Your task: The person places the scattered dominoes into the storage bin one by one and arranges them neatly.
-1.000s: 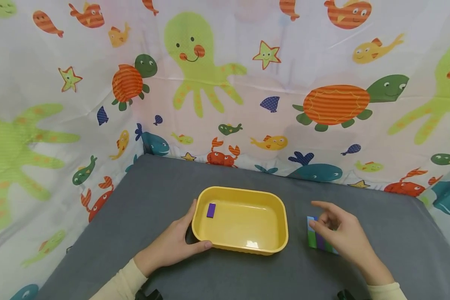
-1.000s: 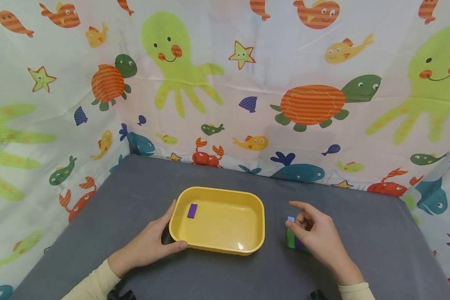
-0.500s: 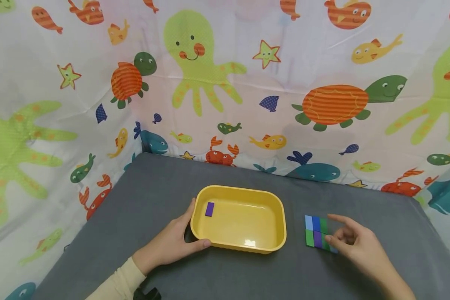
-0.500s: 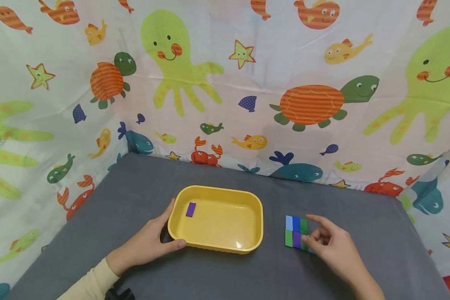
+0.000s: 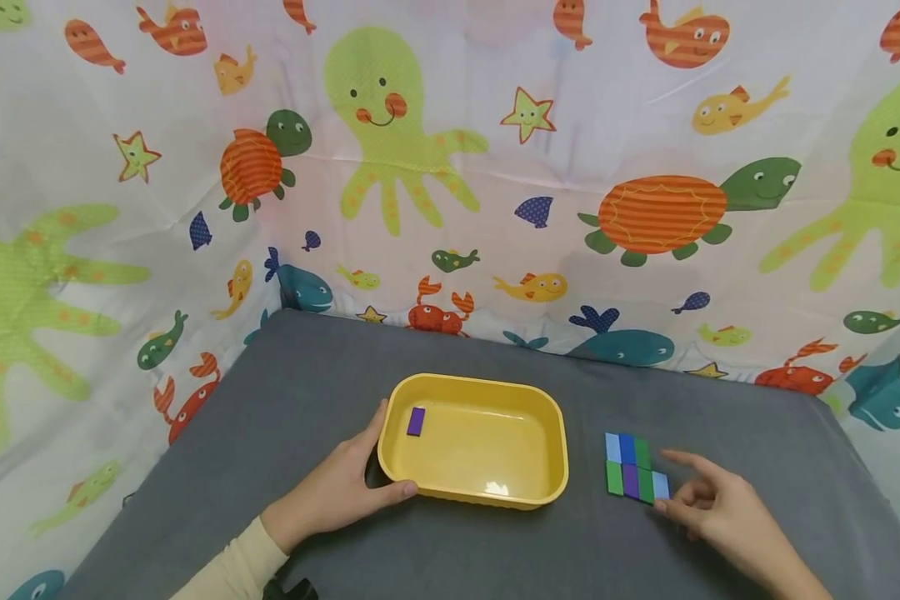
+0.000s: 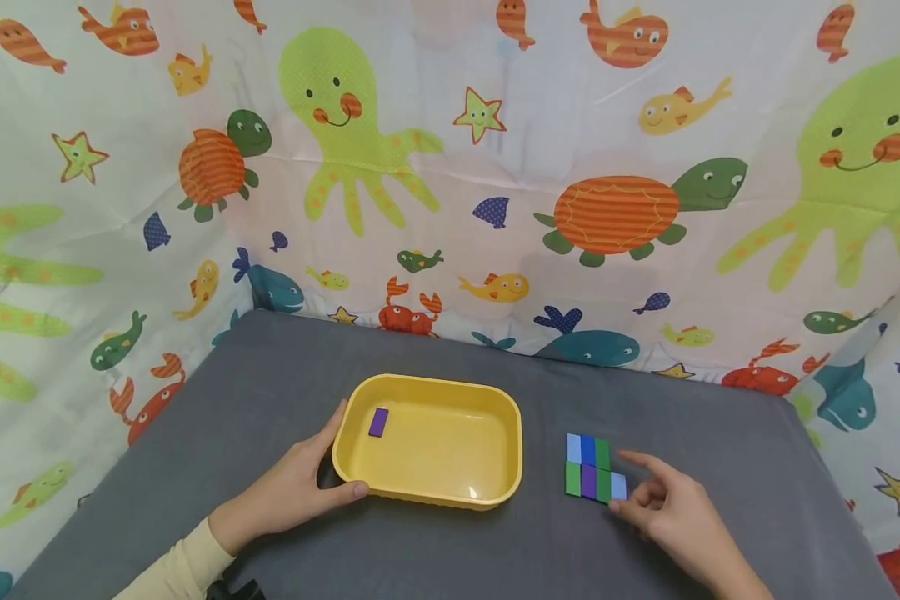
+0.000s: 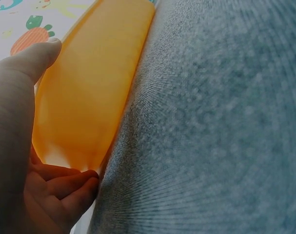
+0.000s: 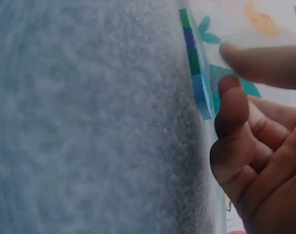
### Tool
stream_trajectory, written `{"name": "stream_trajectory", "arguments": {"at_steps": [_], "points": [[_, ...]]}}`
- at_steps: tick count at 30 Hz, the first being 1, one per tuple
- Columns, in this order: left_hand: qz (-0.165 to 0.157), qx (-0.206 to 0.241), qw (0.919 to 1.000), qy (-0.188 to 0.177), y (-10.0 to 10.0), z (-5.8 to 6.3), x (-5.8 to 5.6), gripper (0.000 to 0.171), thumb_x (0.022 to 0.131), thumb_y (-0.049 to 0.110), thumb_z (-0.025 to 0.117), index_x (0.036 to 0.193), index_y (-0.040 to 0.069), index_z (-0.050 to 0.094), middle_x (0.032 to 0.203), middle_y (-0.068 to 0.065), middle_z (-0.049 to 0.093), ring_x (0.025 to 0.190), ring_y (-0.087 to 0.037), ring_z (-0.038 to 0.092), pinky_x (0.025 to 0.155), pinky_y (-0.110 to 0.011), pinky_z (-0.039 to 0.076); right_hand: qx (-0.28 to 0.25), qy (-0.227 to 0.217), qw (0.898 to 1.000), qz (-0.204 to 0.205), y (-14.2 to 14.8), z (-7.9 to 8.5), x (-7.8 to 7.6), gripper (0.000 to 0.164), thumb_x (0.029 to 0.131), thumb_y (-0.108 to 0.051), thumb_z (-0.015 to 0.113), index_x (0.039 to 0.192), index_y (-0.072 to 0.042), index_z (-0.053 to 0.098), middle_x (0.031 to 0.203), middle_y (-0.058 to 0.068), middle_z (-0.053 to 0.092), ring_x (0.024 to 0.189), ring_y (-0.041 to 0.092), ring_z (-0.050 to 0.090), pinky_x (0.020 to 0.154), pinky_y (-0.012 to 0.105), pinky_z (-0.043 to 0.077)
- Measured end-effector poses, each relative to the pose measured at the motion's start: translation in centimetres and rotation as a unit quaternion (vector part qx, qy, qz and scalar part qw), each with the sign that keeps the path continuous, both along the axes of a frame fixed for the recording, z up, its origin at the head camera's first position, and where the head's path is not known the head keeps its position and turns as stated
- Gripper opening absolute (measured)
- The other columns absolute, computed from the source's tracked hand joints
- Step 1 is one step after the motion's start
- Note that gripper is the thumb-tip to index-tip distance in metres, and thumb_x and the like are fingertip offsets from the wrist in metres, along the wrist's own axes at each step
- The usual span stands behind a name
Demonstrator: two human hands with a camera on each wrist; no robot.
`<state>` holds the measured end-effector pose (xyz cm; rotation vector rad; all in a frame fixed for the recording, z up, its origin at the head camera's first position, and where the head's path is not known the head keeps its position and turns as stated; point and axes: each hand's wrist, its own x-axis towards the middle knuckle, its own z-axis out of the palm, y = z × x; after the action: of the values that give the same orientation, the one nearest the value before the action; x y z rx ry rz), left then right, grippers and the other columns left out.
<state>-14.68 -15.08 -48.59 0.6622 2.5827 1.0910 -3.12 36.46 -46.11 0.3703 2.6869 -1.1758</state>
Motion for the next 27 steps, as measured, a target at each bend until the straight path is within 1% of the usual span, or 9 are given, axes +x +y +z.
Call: {"name": "stream_trajectory", "arguments": {"at_steps": [3, 7, 14, 20, 27], "points": [[-0.003, 0.004, 1.0000, 0.001, 0.0, -0.1, 0.0, 0.131, 0.088, 0.075, 0.079, 0.177, 0.015, 0.004, 0.176, -0.006, 0.034, 0.157, -0.029, 0.043, 0.122, -0.059, 0.040, -0.007, -0.012, 1.000, -0.009, 0.4, -0.5, 0.1, 0.081, 0.094, -0.027, 0.089, 0.159, 0.002, 0.047, 0.080, 0.007, 0.068, 0.064, 0.024, 0.063, 0.055, 0.035, 0.054], [-0.003, 0.008, 1.0000, 0.000, 0.0, -0.1, 0.1, 0.130, 0.089, 0.074, 0.079, 0.177, 0.015, 0.004, 0.176, -0.005, 0.033, 0.157, -0.029, 0.043, 0.122, -0.059, 0.040, -0.012, -0.020, 1.000, -0.008, 0.8, -0.8, 0.1, 0.078, 0.095, -0.024, 0.088, 0.157, 0.003, 0.048, 0.081, 0.007, 0.067, 0.063, 0.024, 0.062, 0.053, 0.035, 0.053], [0.004, 0.009, 1.0000, -0.003, 0.0, 0.1, 0.0, 0.131, 0.088, 0.074, 0.080, 0.177, 0.015, 0.005, 0.176, -0.006, 0.034, 0.157, -0.028, 0.042, 0.123, -0.059, 0.039, 0.001, -0.024, 1.000, 0.008, 1.0, -0.9, -0.4, 0.070, 0.095, -0.023, 0.086, 0.152, 0.005, 0.055, 0.081, 0.006, 0.065, 0.062, 0.021, 0.060, 0.052, 0.033, 0.050], [0.000, 0.010, 0.9999, -0.008, 0.0, 0.1, 0.2, 0.130, 0.088, 0.072, 0.080, 0.177, 0.015, 0.004, 0.177, -0.005, 0.033, 0.157, -0.029, 0.042, 0.123, -0.059, 0.039, -0.003, -0.027, 1.000, 0.013, 1.0, -1.1, -0.4, 0.059, 0.097, -0.016, 0.083, 0.146, 0.007, 0.059, 0.082, 0.006, 0.064, 0.059, 0.020, 0.058, 0.051, 0.031, 0.049], [-0.003, 0.010, 0.9999, -0.001, 0.0, 0.2, 0.1, 0.130, 0.089, 0.072, 0.080, 0.177, 0.014, 0.005, 0.175, -0.005, 0.035, 0.156, -0.027, 0.043, 0.123, -0.058, 0.039, -0.016, -0.044, 0.999, -0.001, 1.4, -1.4, -0.4, 0.060, 0.098, -0.019, 0.083, 0.146, 0.007, 0.059, 0.082, 0.005, 0.065, 0.061, 0.022, 0.059, 0.052, 0.032, 0.050]]}}
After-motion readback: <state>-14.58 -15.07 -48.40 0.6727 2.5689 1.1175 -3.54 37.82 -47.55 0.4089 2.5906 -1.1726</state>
